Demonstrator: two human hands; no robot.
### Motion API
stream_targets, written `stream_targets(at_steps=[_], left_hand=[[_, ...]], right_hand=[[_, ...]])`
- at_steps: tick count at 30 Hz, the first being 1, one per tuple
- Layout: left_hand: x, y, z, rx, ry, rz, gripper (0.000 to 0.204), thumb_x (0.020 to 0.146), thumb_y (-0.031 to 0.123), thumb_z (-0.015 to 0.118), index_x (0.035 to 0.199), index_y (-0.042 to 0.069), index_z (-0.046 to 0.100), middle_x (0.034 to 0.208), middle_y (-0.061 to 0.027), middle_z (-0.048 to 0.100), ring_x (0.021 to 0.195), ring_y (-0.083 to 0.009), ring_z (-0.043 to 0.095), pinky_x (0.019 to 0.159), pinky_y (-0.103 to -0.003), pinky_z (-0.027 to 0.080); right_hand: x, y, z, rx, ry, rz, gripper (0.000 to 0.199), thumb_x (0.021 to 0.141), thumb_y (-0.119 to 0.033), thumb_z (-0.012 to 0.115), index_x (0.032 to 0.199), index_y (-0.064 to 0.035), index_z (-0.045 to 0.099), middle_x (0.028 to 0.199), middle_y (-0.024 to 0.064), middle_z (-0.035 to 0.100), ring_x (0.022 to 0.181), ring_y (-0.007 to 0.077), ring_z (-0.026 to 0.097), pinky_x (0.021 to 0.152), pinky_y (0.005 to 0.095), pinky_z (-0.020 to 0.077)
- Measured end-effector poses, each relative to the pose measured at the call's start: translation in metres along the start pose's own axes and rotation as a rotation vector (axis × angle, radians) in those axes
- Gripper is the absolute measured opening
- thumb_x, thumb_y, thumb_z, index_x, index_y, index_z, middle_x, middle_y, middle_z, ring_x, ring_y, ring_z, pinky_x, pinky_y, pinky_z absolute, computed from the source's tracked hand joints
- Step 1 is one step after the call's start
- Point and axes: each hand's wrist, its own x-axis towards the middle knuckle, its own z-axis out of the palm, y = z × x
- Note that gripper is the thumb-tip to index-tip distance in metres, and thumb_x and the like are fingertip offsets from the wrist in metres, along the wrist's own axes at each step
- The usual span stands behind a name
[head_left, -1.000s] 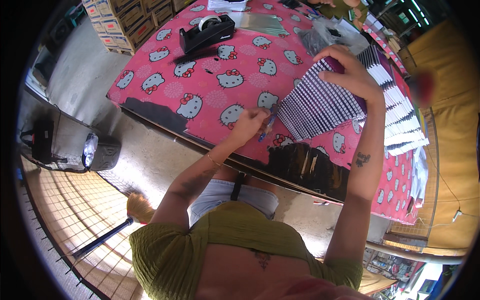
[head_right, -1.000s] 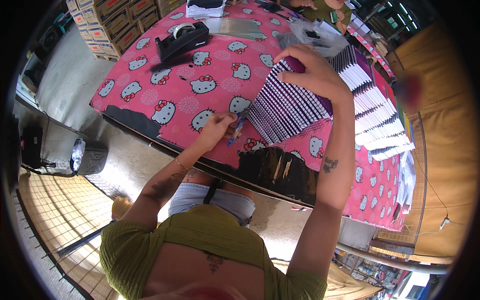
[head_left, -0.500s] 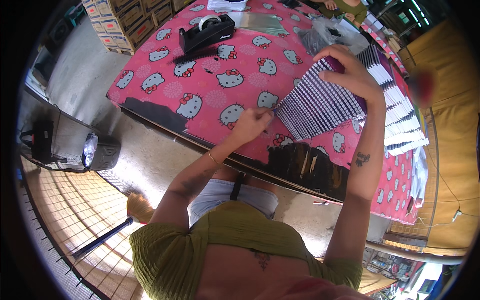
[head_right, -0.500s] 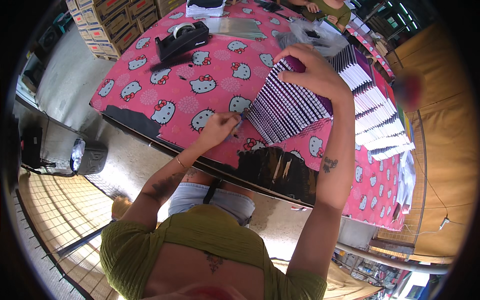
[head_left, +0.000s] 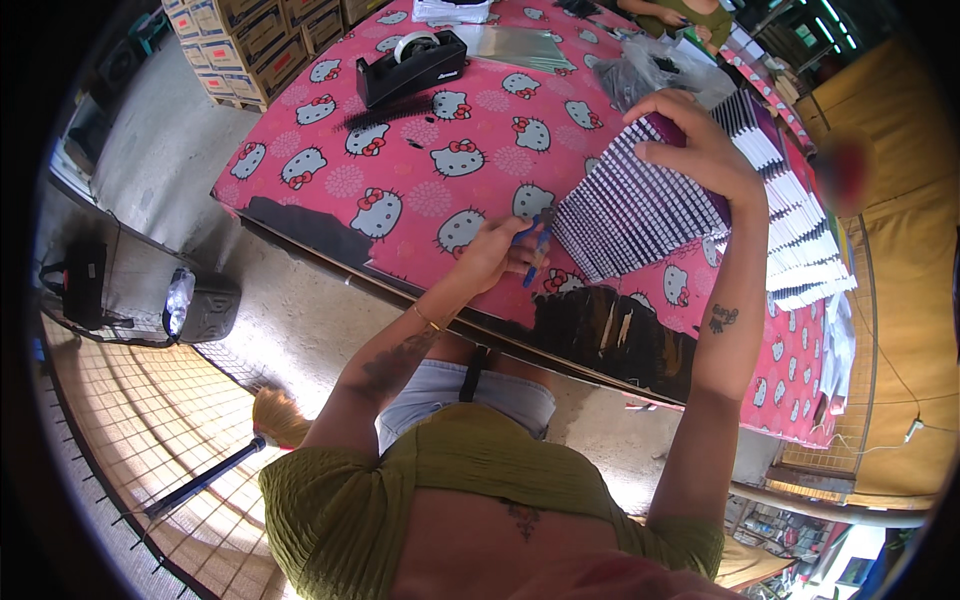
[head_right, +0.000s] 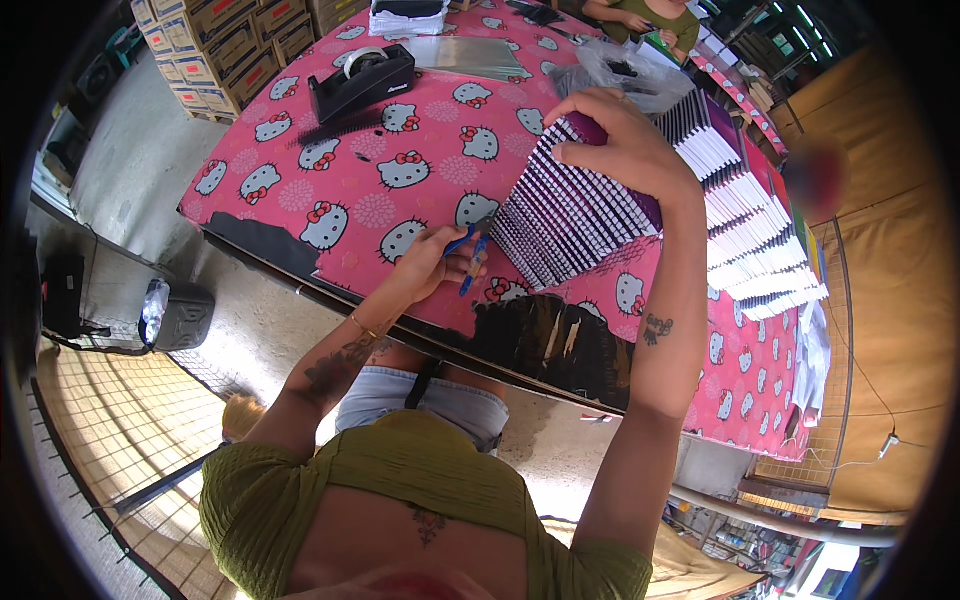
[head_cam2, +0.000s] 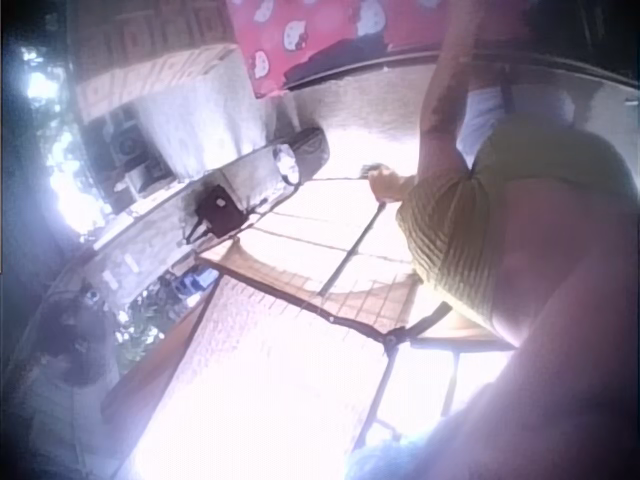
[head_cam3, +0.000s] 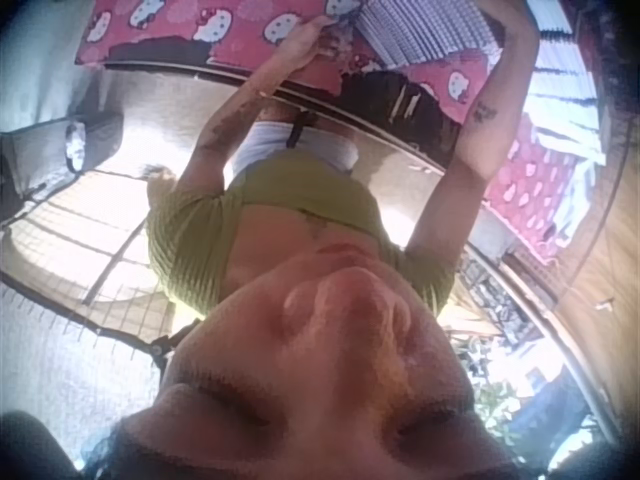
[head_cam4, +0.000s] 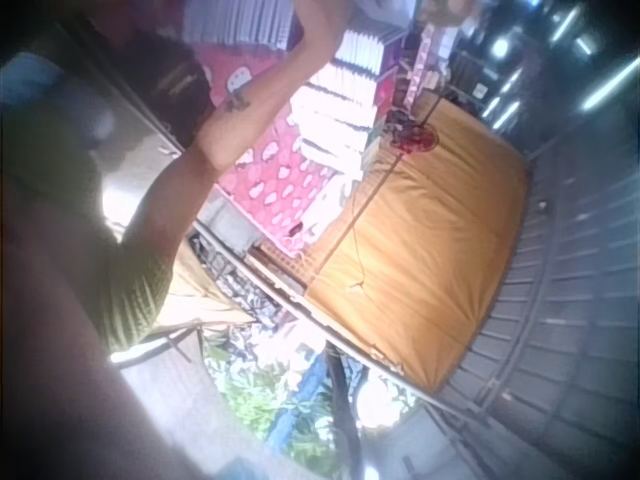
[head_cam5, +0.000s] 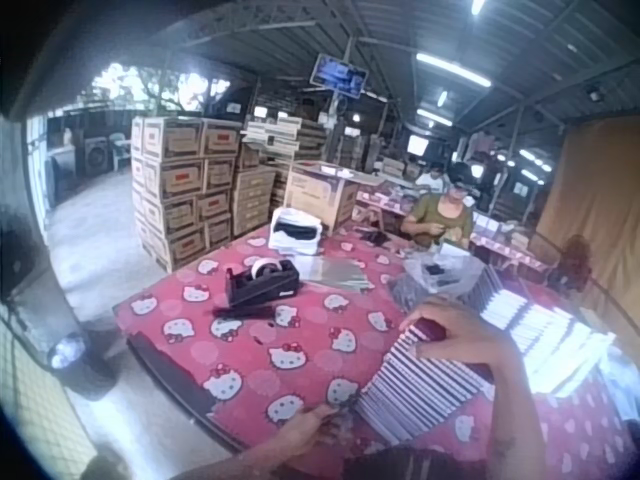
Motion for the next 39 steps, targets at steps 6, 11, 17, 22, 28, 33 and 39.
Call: stream_targets(at_steps=[6,11,17,22,28,33,39], left_hand=[[0.003,-0.009,0.002,-0.055,0.013,0.009,0.033,0.097,0.025,0.051,0.110,-0.004,0.055,0.090,-0.0185,0.066,0.080,-0.0308,0.070,0.066,-0.039,0.060],[0.013,-0.020,-0.013,0.065,-0.036,0.092,0.033,0.096,0.026,0.053,0.107,-0.006,0.056,0.088,-0.0181,0.066,0.077,-0.0300,0.069,0.067,-0.039,0.060],[-0.005,0.000,0.010,-0.070,0.006,-0.005,0.032,0.097,0.026,0.052,0.106,-0.005,0.056,0.089,-0.0176,0.065,0.071,-0.0274,0.067,0.064,-0.038,0.059],[0.008,-0.013,-0.003,-0.026,-0.001,0.053,0.034,0.097,0.025,0.052,0.111,-0.006,0.057,0.092,-0.0187,0.065,0.073,-0.0283,0.068,0.066,-0.039,0.059],[-0.002,-0.003,0.007,1.055,0.142,0.576,0.043,0.094,0.024,0.055,0.123,-0.008,0.053,0.092,-0.0193,0.066,0.073,-0.0266,0.069,0.067,-0.035,0.059],[-0.002,0.003,0.000,0.274,0.079,0.046,0.042,0.094,0.024,0.055,0.119,-0.009,0.054,0.092,-0.0200,0.066,0.077,-0.0282,0.070,0.068,-0.037,0.060],[0.004,-0.003,0.000,0.106,0.043,0.021,0.036,0.095,0.025,0.052,0.107,-0.009,0.055,0.091,-0.0181,0.064,0.076,-0.0284,0.069,0.066,-0.039,0.061]], right_hand=[[0.001,0.000,0.000,-0.003,-0.005,0.004,0.034,0.080,-0.024,0.068,0.110,-0.0098,0.062,0.107,0.0053,0.055,0.112,0.0226,0.046,0.103,0.0332,0.0303],[0.001,0.002,0.002,0.019,0.037,-0.033,0.033,0.078,-0.025,0.071,0.108,-0.0109,0.063,0.103,0.0077,0.057,0.109,0.0257,0.048,0.101,0.0360,0.0322],[0.000,0.005,0.003,0.011,0.022,-0.032,0.034,0.079,-0.024,0.070,0.109,-0.0109,0.063,0.105,0.0062,0.056,0.110,0.0238,0.047,0.102,0.0352,0.0315],[0.002,0.006,0.002,-0.008,-0.004,-0.028,0.033,0.080,-0.022,0.067,0.110,-0.0103,0.062,0.106,0.0036,0.056,0.109,0.0207,0.046,0.103,0.0324,0.0303],[0.000,0.006,0.003,0.044,0.014,-0.004,0.034,0.079,-0.026,0.071,0.109,-0.0119,0.064,0.107,0.0071,0.057,0.111,0.0253,0.047,0.101,0.0354,0.0327],[0.000,0.005,0.003,0.023,0.018,0.001,0.034,0.079,-0.027,0.071,0.109,-0.0125,0.064,0.110,0.0074,0.057,0.112,0.0258,0.047,0.102,0.0353,0.0328],[0.001,0.008,0.004,0.012,0.024,-0.016,0.035,0.079,-0.028,0.071,0.110,-0.0128,0.063,0.111,0.0080,0.057,0.113,0.0262,0.047,0.102,0.0357,0.0330]])
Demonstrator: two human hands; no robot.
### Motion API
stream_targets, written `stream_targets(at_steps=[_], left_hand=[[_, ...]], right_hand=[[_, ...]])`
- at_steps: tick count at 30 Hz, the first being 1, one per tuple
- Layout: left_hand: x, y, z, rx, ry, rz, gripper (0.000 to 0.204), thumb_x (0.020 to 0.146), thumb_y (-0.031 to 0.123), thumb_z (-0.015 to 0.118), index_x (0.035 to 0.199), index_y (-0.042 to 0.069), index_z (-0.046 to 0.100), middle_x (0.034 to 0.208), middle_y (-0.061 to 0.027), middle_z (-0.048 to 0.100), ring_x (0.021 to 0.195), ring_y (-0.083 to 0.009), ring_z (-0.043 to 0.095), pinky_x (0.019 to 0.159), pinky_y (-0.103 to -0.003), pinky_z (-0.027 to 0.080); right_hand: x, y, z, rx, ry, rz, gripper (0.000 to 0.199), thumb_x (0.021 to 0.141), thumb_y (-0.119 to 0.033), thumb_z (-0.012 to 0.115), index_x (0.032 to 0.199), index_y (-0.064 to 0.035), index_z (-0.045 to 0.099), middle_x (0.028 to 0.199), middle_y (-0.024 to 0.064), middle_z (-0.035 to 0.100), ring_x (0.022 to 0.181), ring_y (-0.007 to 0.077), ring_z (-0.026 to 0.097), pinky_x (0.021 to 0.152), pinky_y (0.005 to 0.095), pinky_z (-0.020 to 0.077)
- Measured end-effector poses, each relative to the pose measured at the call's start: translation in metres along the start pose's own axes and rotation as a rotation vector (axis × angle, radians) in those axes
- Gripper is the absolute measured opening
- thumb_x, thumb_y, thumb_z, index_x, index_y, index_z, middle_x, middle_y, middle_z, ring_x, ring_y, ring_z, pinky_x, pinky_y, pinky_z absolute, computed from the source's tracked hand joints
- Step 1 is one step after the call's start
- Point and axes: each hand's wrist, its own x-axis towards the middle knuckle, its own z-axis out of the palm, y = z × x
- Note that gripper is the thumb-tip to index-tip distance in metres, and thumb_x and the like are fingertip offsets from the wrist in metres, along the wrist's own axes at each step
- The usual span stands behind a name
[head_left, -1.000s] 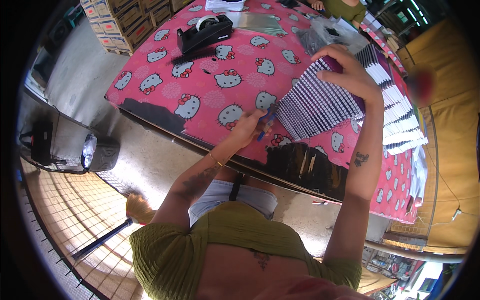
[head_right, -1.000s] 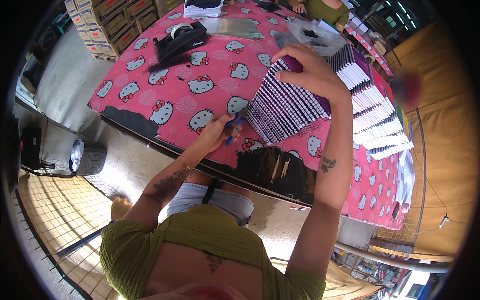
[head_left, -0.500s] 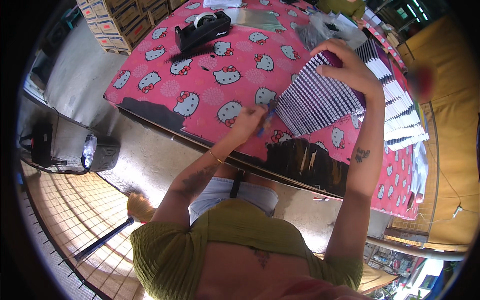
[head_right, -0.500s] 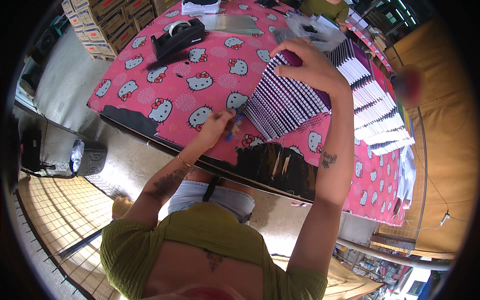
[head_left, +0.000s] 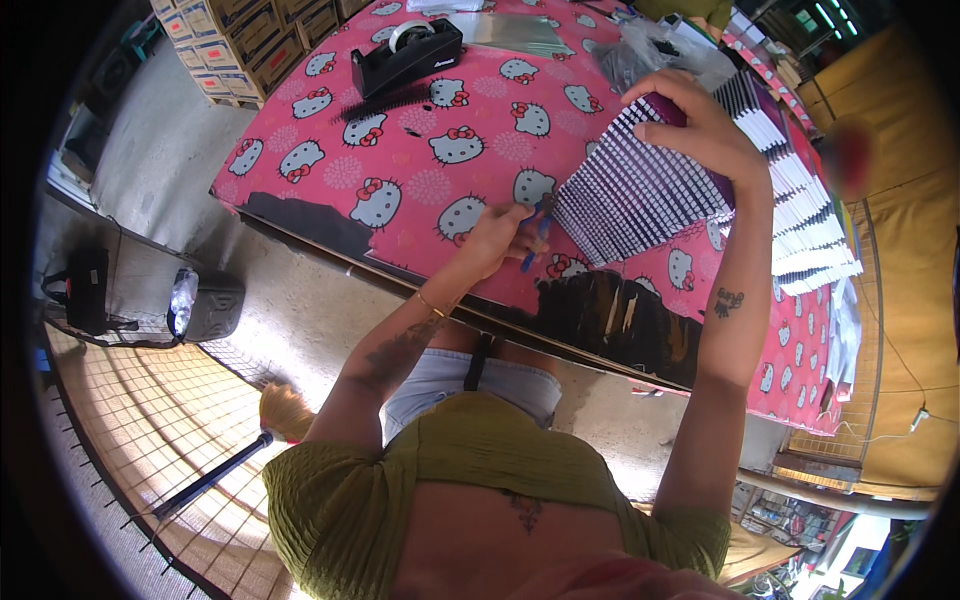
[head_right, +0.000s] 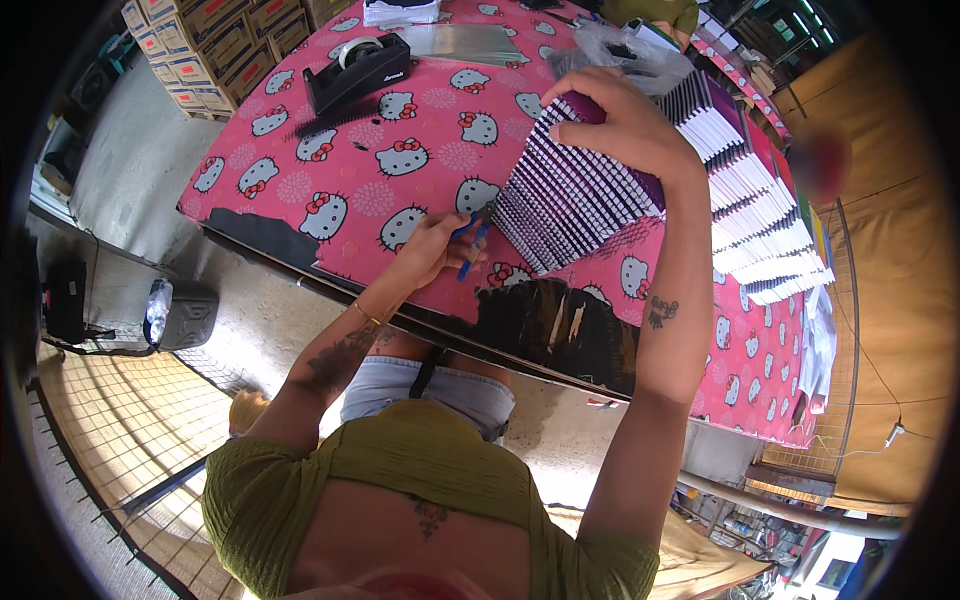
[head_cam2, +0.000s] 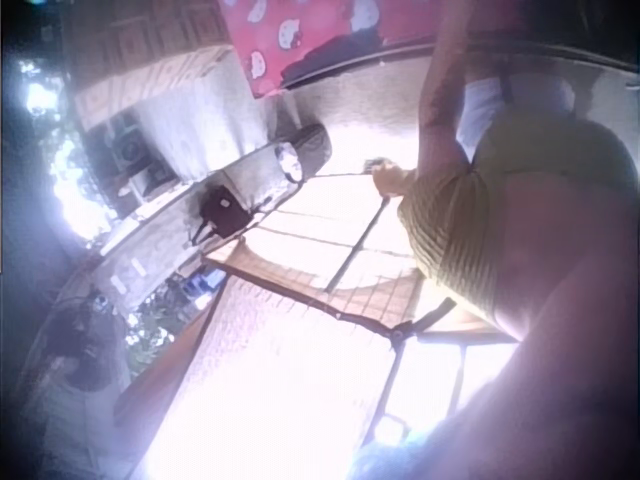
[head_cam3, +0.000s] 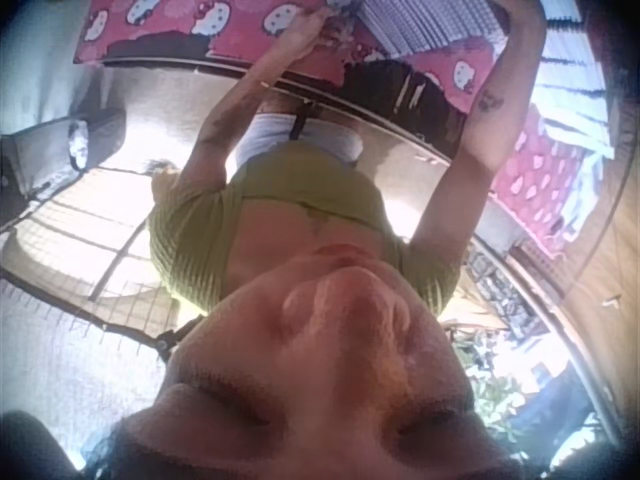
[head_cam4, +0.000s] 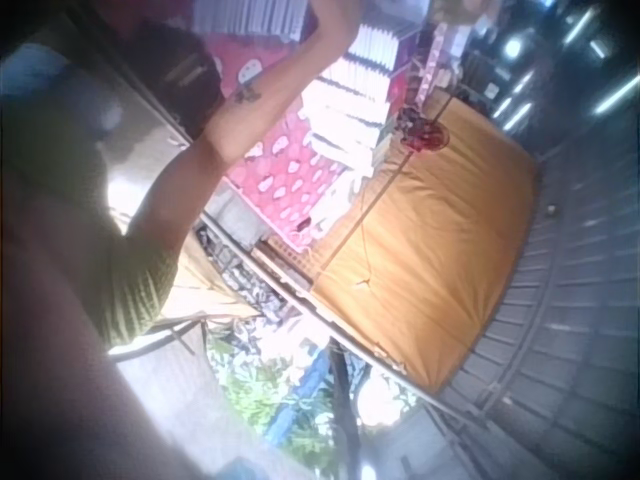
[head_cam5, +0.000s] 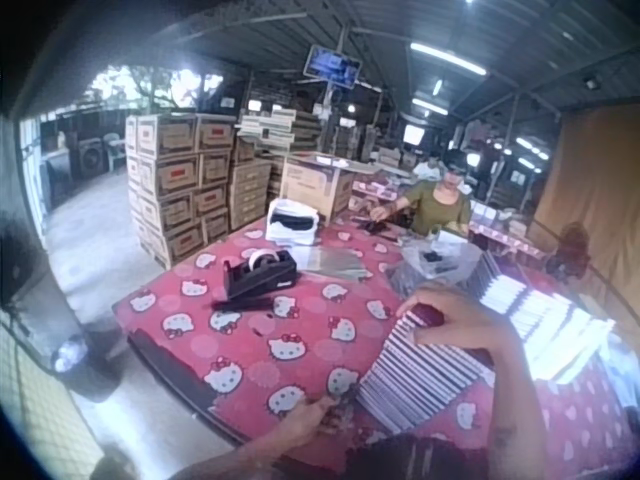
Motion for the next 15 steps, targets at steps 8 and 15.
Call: stream_targets(at_steps=[8,15], left_hand=[[0.0040,-0.0053,-0.0047,-0.105,-0.083,0.025,0.035,0.096,0.025,0.054,0.104,-0.009,0.055,0.091,-0.0175,0.063,0.075,-0.0265,0.068,0.067,-0.038,0.060],[0.0040,-0.0095,-0.0036,0.186,0.017,0.153,0.032,0.095,0.022,0.055,0.105,-0.007,0.060,0.092,-0.0151,0.064,0.074,-0.0238,0.067,0.061,-0.035,0.057]], right_hand=[[-0.0010,0.0016,-0.0010,-0.012,-0.001,-0.008,0.035,0.080,-0.028,0.071,0.110,-0.0126,0.063,0.113,0.0084,0.057,0.114,0.0266,0.047,0.103,0.0356,0.0326],[-0.0007,0.0048,0.0011,-0.027,0.011,-0.043,0.032,0.080,-0.020,0.068,0.110,-0.0105,0.061,0.107,0.0040,0.056,0.110,0.0218,0.046,0.101,0.0326,0.0312]])
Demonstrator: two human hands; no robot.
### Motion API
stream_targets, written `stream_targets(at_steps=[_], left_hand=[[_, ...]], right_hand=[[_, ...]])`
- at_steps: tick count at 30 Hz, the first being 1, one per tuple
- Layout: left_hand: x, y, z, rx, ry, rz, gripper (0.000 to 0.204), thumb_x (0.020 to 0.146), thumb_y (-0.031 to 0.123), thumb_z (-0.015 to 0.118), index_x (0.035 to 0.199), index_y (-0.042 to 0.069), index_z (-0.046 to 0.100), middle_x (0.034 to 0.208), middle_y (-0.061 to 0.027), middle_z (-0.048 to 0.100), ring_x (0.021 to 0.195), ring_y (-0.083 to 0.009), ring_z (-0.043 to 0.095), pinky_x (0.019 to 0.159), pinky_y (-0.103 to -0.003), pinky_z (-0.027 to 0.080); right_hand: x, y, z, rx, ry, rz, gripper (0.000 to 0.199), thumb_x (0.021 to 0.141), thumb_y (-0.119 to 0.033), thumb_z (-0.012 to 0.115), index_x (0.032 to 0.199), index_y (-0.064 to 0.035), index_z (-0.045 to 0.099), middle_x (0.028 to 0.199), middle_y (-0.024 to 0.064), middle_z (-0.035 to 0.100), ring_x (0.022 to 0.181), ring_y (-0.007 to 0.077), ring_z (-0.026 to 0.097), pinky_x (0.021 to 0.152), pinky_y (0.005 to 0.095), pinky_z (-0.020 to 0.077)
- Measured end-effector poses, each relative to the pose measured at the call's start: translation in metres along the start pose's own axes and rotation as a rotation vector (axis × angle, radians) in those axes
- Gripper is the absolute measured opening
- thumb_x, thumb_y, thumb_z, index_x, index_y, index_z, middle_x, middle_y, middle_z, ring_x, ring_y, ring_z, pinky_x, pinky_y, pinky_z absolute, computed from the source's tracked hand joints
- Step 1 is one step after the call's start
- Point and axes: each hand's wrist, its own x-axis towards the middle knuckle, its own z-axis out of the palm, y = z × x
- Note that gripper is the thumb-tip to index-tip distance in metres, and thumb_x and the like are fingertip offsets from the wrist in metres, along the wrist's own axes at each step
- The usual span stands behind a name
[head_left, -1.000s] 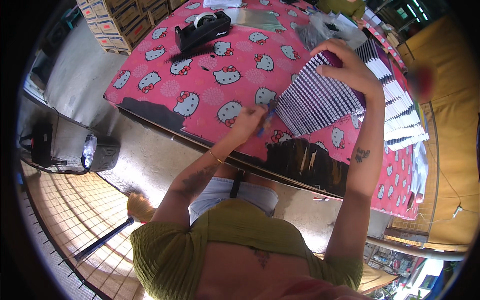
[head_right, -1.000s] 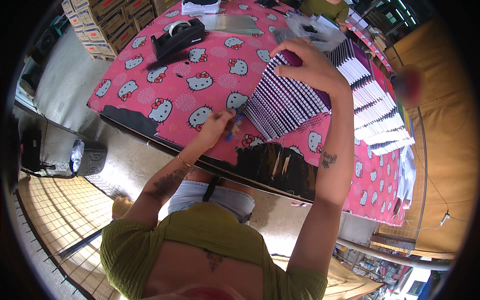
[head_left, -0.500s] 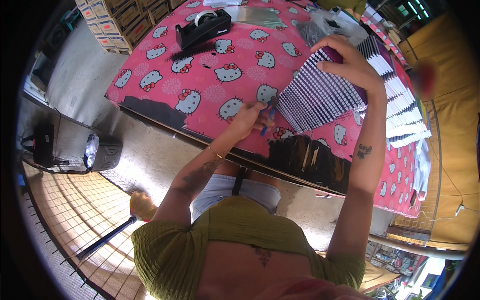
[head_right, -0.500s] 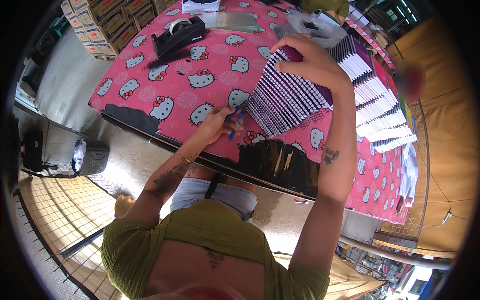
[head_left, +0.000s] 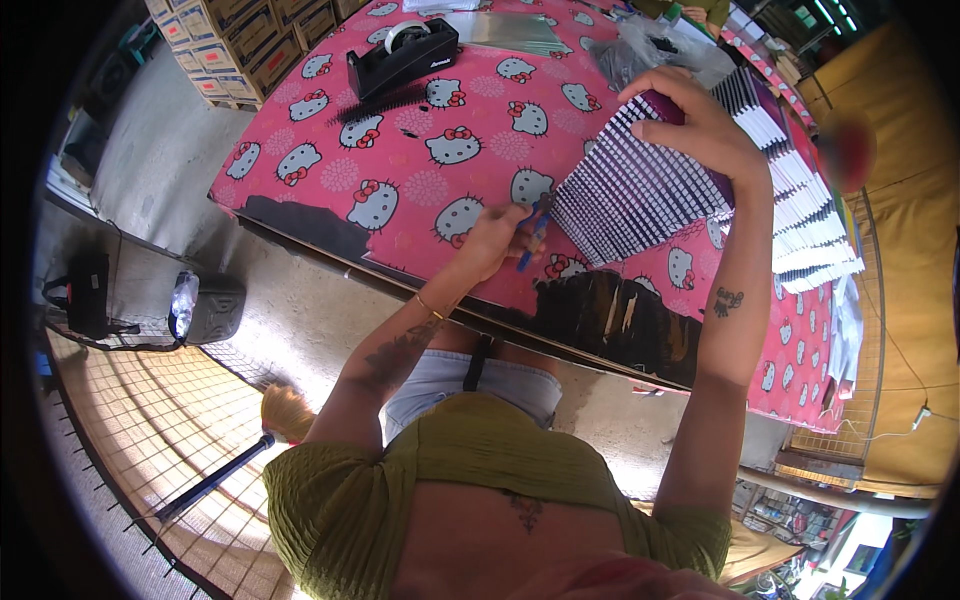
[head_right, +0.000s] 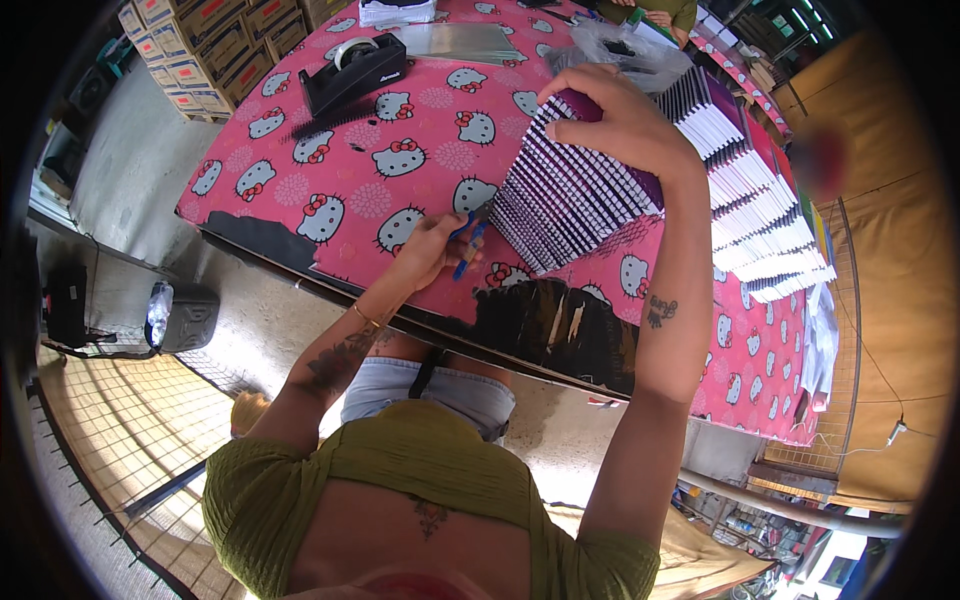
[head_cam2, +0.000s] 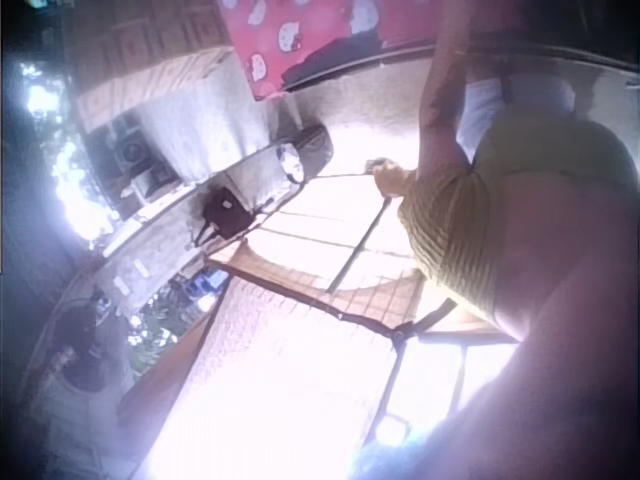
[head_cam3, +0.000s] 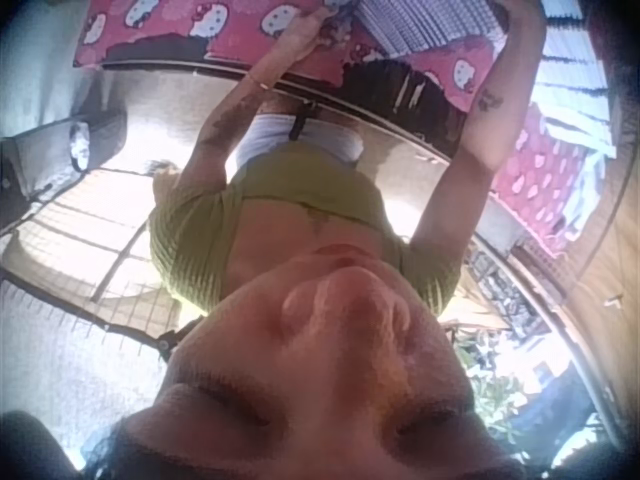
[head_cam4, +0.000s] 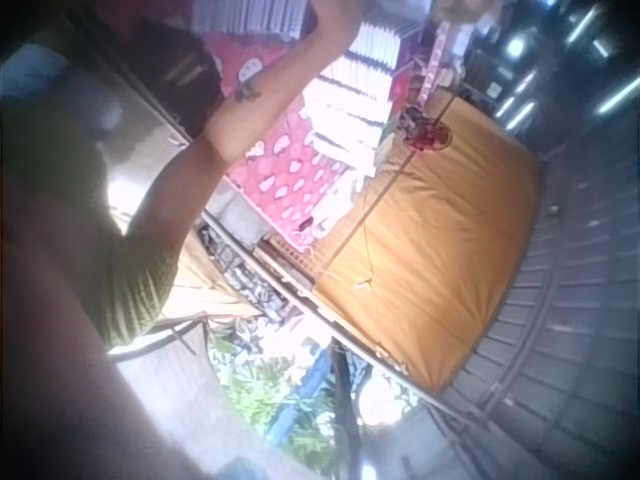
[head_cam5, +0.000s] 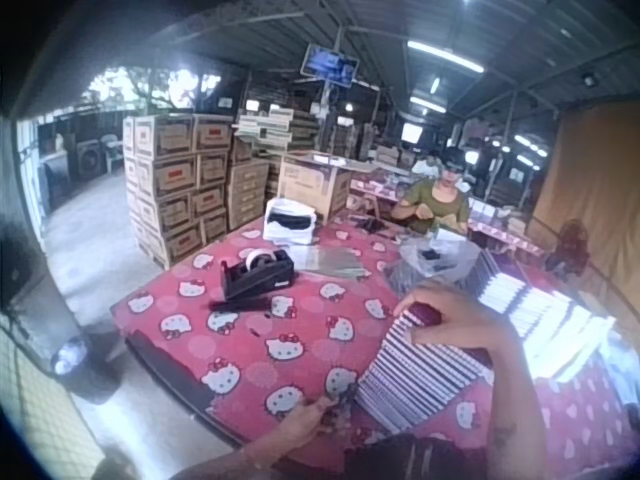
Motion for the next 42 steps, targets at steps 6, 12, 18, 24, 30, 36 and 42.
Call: stream_targets(at_steps=[6,12,18,24,30,36,42], left_hand=[[-0.004,0.005,0.001,0.518,0.068,0.163,0.030,0.094,0.020,0.052,0.105,-0.006,0.064,0.094,-0.0143,0.066,0.067,-0.0234,0.067,0.060,-0.034,0.057],[-0.010,0.020,-0.003,-0.120,0.035,-0.205,0.038,0.092,0.023,0.054,0.112,-0.008,0.056,0.092,-0.0190,0.065,0.071,-0.0277,0.070,0.065,-0.036,0.060],[-0.004,0.009,-0.002,0.028,0.016,-0.094,0.034,0.093,0.023,0.053,0.105,-0.008,0.060,0.092,-0.0177,0.065,0.073,-0.0272,0.070,0.063,-0.034,0.058],[-0.010,0.016,0.005,0.589,0.030,0.173,0.033,0.095,0.023,0.049,0.098,-0.007,0.063,0.093,-0.0157,0.066,0.073,-0.0255,0.071,0.060,-0.033,0.056],[-0.009,0.024,-0.004,0.023,0.022,-0.216,0.034,0.095,0.023,0.049,0.108,-0.007,0.057,0.093,-0.0177,0.066,0.074,-0.0271,0.071,0.061,-0.035,0.059],[-0.004,0.015,-0.004,0.069,0.001,-0.161,0.035,0.095,0.024,0.050,0.106,-0.008,0.059,0.091,-0.0160,0.066,0.074,-0.0258,0.070,0.059,-0.035,0.058],[-0.008,0.010,0.006,1.289,0.191,0.639,0.034,0.095,0.024,0.050,0.101,-0.007,0.062,0.081,-0.0123,0.064,0.074,-0.0242,0.071,0.055,-0.033,0.055]], right_hand=[[-0.001,0.000,0.000,0.012,-0.011,0.019,0.033,0.080,-0.021,0.068,0.111,-0.0109,0.062,0.107,0.0037,0.055,0.110,0.0216,0.046,0.101,0.0328,0.0317],[0.000,-0.002,-0.001,0.007,-0.006,0.005,0.033,0.080,-0.022,0.068,0.110,-0.0110,0.062,0.107,0.0043,0.055,0.110,0.0218,0.046,0.100,0.0328,0.0318],[0.000,-0.003,-0.002,0.001,-0.009,0.006,0.033,0.080,-0.024,0.068,0.110,-0.0111,0.062,0.107,0.0044,0.056,0.110,0.0221,0.046,0.101,0.0329,0.0317],[-0.001,-0.002,0.000,-0.015,0.005,0.001,0.032,0.080,-0.022,0.068,0.109,-0.0110,0.062,0.107,0.0038,0.057,0.111,0.0219,0.046,0.101,0.0332,0.0321],[0.000,-0.004,0.000,-0.002,0.016,0.003,0.031,0.080,-0.021,0.069,0.107,-0.0106,0.062,0.107,0.0034,0.057,0.111,0.0221,0.047,0.101,0.0336,0.0323],[-0.001,-0.001,-0.001,0.006,0.003,0.019,0.035,0.079,-0.028,0.070,0.110,-0.0123,0.063,0.113,0.0078,0.057,0.114,0.0265,0.049,0.102,0.0356,0.0335],[-0.001,-0.002,0.000,0.001,0.019,0.010,0.031,0.079,-0.022,0.069,0.107,-0.0109,0.062,0.108,0.0032,0.056,0.111,0.0219,0.046,0.100,0.0329,0.0326]])
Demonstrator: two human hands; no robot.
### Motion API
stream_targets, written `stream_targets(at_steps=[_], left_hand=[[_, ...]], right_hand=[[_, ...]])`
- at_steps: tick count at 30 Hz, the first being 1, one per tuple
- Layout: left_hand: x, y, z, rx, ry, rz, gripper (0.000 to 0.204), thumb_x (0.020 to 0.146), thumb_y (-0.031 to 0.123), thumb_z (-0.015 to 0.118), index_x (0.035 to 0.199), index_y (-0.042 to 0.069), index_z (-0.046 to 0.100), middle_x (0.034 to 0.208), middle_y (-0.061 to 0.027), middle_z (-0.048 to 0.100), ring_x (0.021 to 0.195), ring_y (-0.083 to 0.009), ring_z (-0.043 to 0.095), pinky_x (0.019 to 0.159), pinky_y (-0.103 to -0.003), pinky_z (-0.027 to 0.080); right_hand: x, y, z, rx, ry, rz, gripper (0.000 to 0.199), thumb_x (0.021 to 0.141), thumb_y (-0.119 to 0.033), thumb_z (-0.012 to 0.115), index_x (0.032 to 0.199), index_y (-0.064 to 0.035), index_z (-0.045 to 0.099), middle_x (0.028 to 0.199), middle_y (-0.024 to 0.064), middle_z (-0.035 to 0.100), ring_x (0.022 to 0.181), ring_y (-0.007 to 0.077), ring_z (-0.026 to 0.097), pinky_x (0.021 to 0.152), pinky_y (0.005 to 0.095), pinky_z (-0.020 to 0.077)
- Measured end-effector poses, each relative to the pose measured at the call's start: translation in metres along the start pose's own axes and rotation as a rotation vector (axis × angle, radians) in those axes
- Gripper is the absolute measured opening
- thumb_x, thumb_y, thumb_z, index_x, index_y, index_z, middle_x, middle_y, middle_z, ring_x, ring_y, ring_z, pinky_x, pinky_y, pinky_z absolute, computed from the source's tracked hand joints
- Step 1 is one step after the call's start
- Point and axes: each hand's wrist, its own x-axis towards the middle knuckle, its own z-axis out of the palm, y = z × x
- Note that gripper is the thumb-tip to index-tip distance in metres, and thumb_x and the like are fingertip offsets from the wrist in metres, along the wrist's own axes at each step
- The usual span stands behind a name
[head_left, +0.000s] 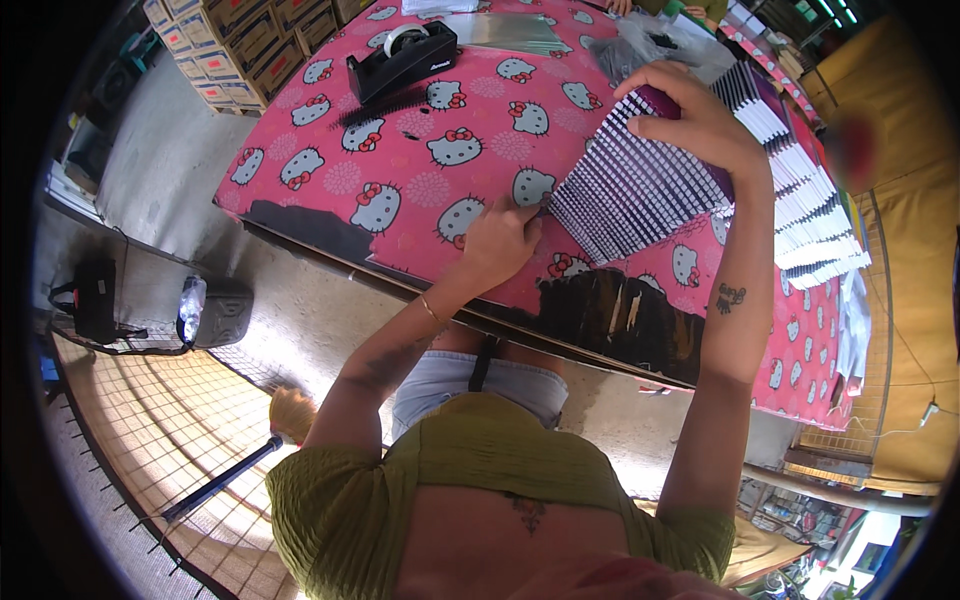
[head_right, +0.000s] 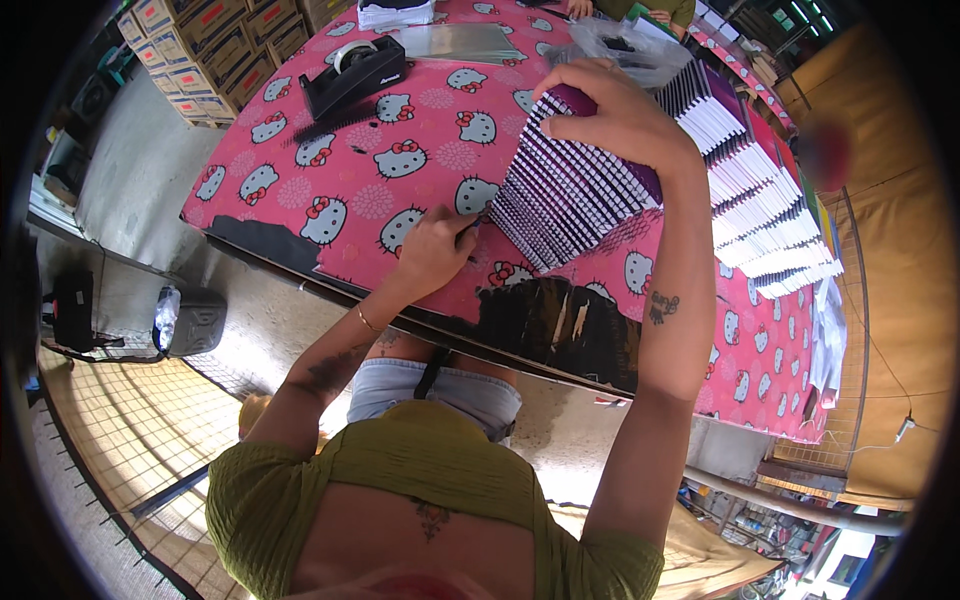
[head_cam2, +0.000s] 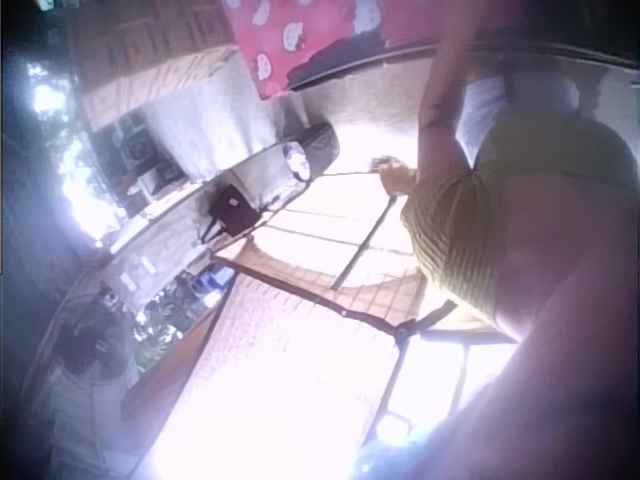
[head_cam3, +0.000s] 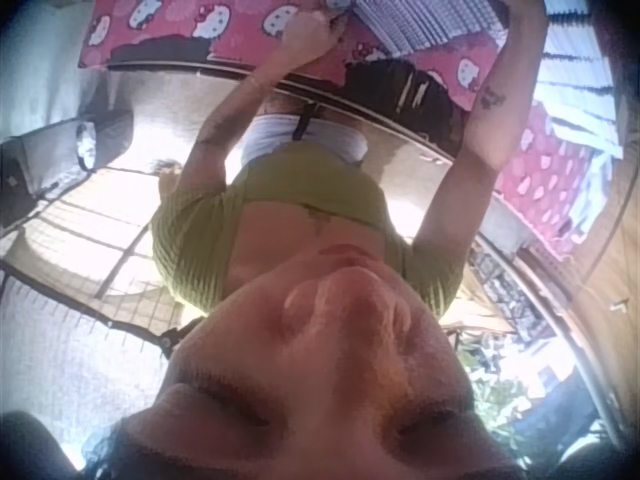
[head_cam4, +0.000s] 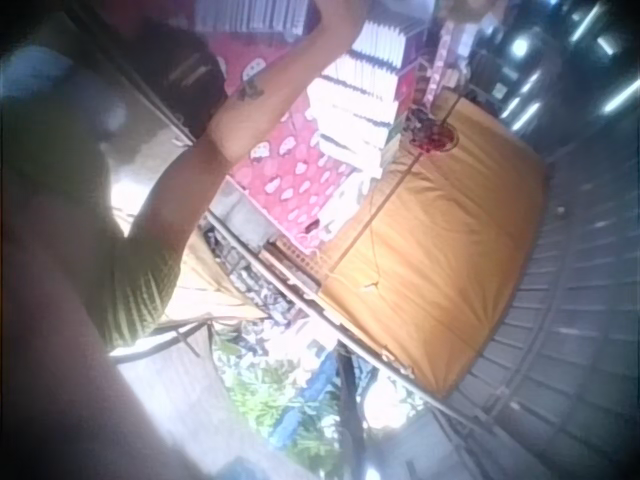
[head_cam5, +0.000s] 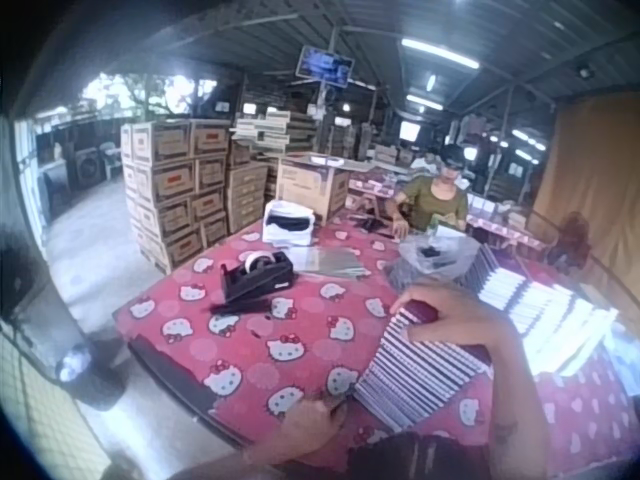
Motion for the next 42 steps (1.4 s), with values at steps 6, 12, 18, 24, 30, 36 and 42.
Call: stream_targets(at_steps=[6,12,18,24,30,36,42], left_hand=[[0.009,-0.013,-0.015,-1.069,-0.401,-0.728,0.036,0.095,0.024,0.049,0.109,-0.009,0.058,0.087,-0.0152,0.064,0.075,-0.0280,0.071,0.061,-0.035,0.059],[0.011,-0.010,-0.008,-1.226,-0.359,-0.821,0.038,0.095,0.023,0.050,0.111,-0.011,0.055,0.089,-0.0176,0.064,0.075,-0.0293,0.071,0.060,-0.036,0.059],[0.010,-0.002,-0.004,-0.100,-0.120,-0.089,0.030,0.093,0.022,0.052,0.095,-0.005,0.064,0.088,-0.0178,0.064,0.072,-0.0268,0.071,0.061,-0.034,0.056],[0.022,-0.013,-0.015,-0.778,-0.479,-0.597,0.030,0.090,0.022,0.051,0.102,-0.004,0.062,0.082,-0.0212,0.065,0.066,-0.0322,0.069,0.062,-0.040,0.057],[0.013,-0.012,-0.002,-1.132,-0.386,-0.816,0.034,0.094,0.023,0.046,0.105,-0.008,0.057,0.083,-0.0172,0.066,0.067,-0.0280,0.070,0.058,-0.039,0.058],[0.016,-0.008,0.002,-0.024,-0.245,-0.057,0.026,0.091,0.020,0.050,0.099,0.001,0.066,0.091,-0.0245,0.065,0.070,-0.0404,0.068,0.072,-0.045,0.057],[0.029,-0.014,-0.012,-0.409,-0.532,-0.377,0.028,0.094,0.023,0.049,0.102,0.000,0.062,0.090,-0.0216,0.067,0.075,-0.0378,0.070,0.068,-0.042,0.057]], right_hand=[[0.000,-0.001,-0.001,0.007,-0.005,0.010,0.034,0.079,-0.027,0.070,0.109,-0.0121,0.063,0.108,0.0063,0.056,0.111,0.0245,0.048,0.100,0.0350,0.0340],[-0.001,-0.004,-0.002,0.001,0.002,0.026,0.034,0.079,-0.028,0.071,0.109,-0.0121,0.063,0.109,0.0079,0.058,0.112,0.0258,0.050,0.100,0.0355,0.0350],[-0.002,-0.002,0.000,-0.005,0.015,0.017,0.035,0.079,-0.029,0.071,0.109,-0.0125,0.063,0.111,0.0084,0.058,0.113,0.0266,0.050,0.100,0.0356,0.0357],[-0.003,-0.004,0.001,0.019,0.009,0.042,0.033,0.080,-0.026,0.070,0.111,-0.0143,0.063,0.111,0.0063,0.055,0.114,0.0243,0.048,0.100,0.0346,0.0352],[-0.002,-0.001,0.001,0.004,0.034,0.006,0.035,0.079,-0.031,0.070,0.109,-0.0135,0.063,0.112,0.0091,0.059,0.114,0.0280,0.050,0.099,0.0367,0.0370],[-0.003,0.002,0.002,-0.008,0.019,-0.006,0.031,0.081,-0.023,0.069,0.110,-0.0138,0.064,0.111,0.0058,0.056,0.115,0.0231,0.048,0.101,0.0345,0.0341],[-0.002,0.007,0.004,-0.006,0.039,-0.020,0.030,0.081,-0.022,0.069,0.110,-0.0127,0.063,0.109,0.0050,0.057,0.112,0.0218,0.049,0.100,0.0338,0.0345]])
